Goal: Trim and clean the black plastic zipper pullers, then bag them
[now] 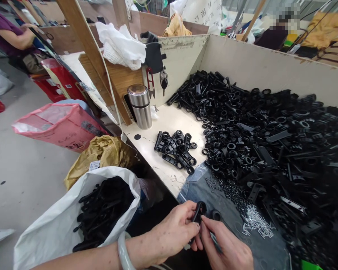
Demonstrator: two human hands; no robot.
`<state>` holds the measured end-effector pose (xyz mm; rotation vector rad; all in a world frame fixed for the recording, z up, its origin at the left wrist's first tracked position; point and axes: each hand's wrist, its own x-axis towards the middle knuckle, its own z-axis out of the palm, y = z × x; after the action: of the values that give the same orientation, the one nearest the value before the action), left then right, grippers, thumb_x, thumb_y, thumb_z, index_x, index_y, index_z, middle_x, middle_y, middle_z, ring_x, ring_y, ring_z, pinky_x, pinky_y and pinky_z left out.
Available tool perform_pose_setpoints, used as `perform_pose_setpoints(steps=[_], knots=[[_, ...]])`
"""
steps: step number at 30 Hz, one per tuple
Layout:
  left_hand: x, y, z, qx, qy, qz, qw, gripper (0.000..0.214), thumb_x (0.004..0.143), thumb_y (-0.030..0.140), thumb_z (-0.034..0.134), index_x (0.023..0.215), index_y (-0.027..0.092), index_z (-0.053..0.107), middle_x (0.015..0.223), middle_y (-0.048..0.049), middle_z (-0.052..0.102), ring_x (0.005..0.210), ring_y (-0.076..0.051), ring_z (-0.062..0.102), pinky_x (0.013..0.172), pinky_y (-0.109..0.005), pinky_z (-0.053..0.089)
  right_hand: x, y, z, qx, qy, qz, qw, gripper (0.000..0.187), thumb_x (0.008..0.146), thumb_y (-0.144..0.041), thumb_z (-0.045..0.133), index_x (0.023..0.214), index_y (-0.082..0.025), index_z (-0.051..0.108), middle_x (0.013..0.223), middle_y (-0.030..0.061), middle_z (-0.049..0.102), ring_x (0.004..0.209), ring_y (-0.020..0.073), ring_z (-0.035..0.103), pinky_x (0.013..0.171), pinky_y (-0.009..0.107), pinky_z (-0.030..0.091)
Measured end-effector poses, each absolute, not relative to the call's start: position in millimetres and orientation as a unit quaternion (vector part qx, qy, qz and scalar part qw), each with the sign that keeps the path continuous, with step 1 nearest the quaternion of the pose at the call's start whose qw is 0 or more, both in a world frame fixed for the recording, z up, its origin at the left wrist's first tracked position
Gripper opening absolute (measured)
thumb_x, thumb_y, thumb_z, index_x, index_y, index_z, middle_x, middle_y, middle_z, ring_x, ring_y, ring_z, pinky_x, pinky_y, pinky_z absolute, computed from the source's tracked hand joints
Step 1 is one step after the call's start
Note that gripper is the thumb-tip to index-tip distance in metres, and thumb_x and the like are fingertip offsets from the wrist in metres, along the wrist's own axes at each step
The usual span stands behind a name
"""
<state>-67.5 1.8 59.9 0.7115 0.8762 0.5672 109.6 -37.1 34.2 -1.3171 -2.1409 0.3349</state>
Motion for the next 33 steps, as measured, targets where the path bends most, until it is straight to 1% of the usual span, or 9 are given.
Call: perform_pose_setpoints(steps=[4,9,13,15,17,20,25,30,33], knots=[[-68,3,61,0.338,0.410,0.264,0.805,0.017,0.075,0.013,0.052,0.091,0.019,0.051,0.079,-0.0010,0.062,0.062,-0.012,0.059,0.057,-0.025,0.045,111,-35,35,-0.501,-0.802,0.134,0.297,0.018,0.105,-0.024,0.052,0.110,-0.020,0.068,0.087,0.0023,0.079,0.069,0.0113,0.077,0.071,0.013,0.058],[-68,3,59,0.345,0.426,0.253,0.797,0.017,0.074,0.014,0.055,0.089,0.020,0.050,0.080,-0.0006,0.062,0.060,-0.012,0.062,0.056,-0.024,0.048,116,-33,35,-0.487,-0.812,0.146,0.286,0.016,0.105,-0.023,0.051,0.111,-0.021,0.066,0.088,0.0027,0.078,0.071,0.0119,0.077,0.069,0.014,0.058],[-69,3,53,0.352,0.431,0.249,0.792,0.020,0.076,0.014,0.055,0.094,0.020,0.050,0.081,-0.0008,0.065,0.057,-0.011,0.063,0.053,-0.023,0.048,116,-27,39,-0.467,-0.823,0.161,0.281,0.016,0.105,-0.019,0.049,0.111,-0.021,0.064,0.085,0.0004,0.075,0.070,0.0096,0.075,0.069,0.014,0.056],[-69,4,48,0.364,0.435,0.248,0.786,0.021,0.077,0.012,0.053,0.096,0.020,0.051,0.079,-0.0001,0.065,0.055,-0.011,0.062,0.052,-0.022,0.047,112,-21,43,-0.463,-0.826,0.155,0.282,0.018,0.106,-0.020,0.046,0.107,-0.022,0.063,0.080,-0.0010,0.073,0.066,0.0093,0.073,0.064,0.015,0.054],[-69,4,42,0.371,0.442,0.255,0.776,0.022,0.078,0.010,0.051,0.098,0.019,0.052,0.079,0.0005,0.064,0.055,-0.010,0.061,0.051,-0.022,0.047,108,-14,45,-0.465,-0.832,0.146,0.266,0.024,0.107,-0.021,0.041,0.101,-0.022,0.063,0.074,-0.0023,0.069,0.060,0.0096,0.070,0.058,0.017,0.052],[-68,5,30,0.379,0.452,0.277,0.759,0.025,0.080,0.009,0.048,0.102,0.019,0.053,0.082,0.0007,0.064,0.055,-0.010,0.061,0.052,-0.022,0.047,104,-1,45,-0.467,-0.848,0.134,0.213,0.032,0.108,-0.023,0.035,0.091,-0.022,0.063,0.068,-0.0028,0.064,0.052,0.0108,0.065,0.053,0.021,0.048],[-67,3,15,0.442,0.474,0.283,0.707,0.028,0.085,0.010,0.045,0.110,0.021,0.053,0.069,0.0036,0.064,0.056,-0.013,0.063,0.056,-0.024,0.047,105,12,41,-0.452,-0.874,0.119,0.133,0.031,0.105,-0.018,0.037,0.085,-0.023,0.059,0.068,-0.0020,0.063,0.053,0.0131,0.066,0.051,0.024,0.044],[-67,2,20,0.475,0.494,0.282,0.672,0.026,0.087,0.009,0.043,0.107,0.024,0.051,0.065,0.0057,0.063,0.057,-0.014,0.063,0.064,-0.027,0.047,103,13,40,-0.448,-0.882,0.074,0.125,0.029,0.104,-0.017,0.036,0.084,-0.023,0.056,0.067,-0.0023,0.061,0.052,0.0132,0.065,0.049,0.025,0.040],[-68,3,25,0.484,0.501,0.278,0.661,0.025,0.086,0.008,0.043,0.105,0.025,0.049,0.065,0.0058,0.062,0.059,-0.015,0.064,0.064,-0.027,0.047,100,13,41,-0.455,-0.880,0.046,0.129,0.029,0.105,-0.017,0.034,0.086,-0.023,0.056,0.066,-0.0028,0.061,0.050,0.0125,0.064,0.048,0.025,0.038]])
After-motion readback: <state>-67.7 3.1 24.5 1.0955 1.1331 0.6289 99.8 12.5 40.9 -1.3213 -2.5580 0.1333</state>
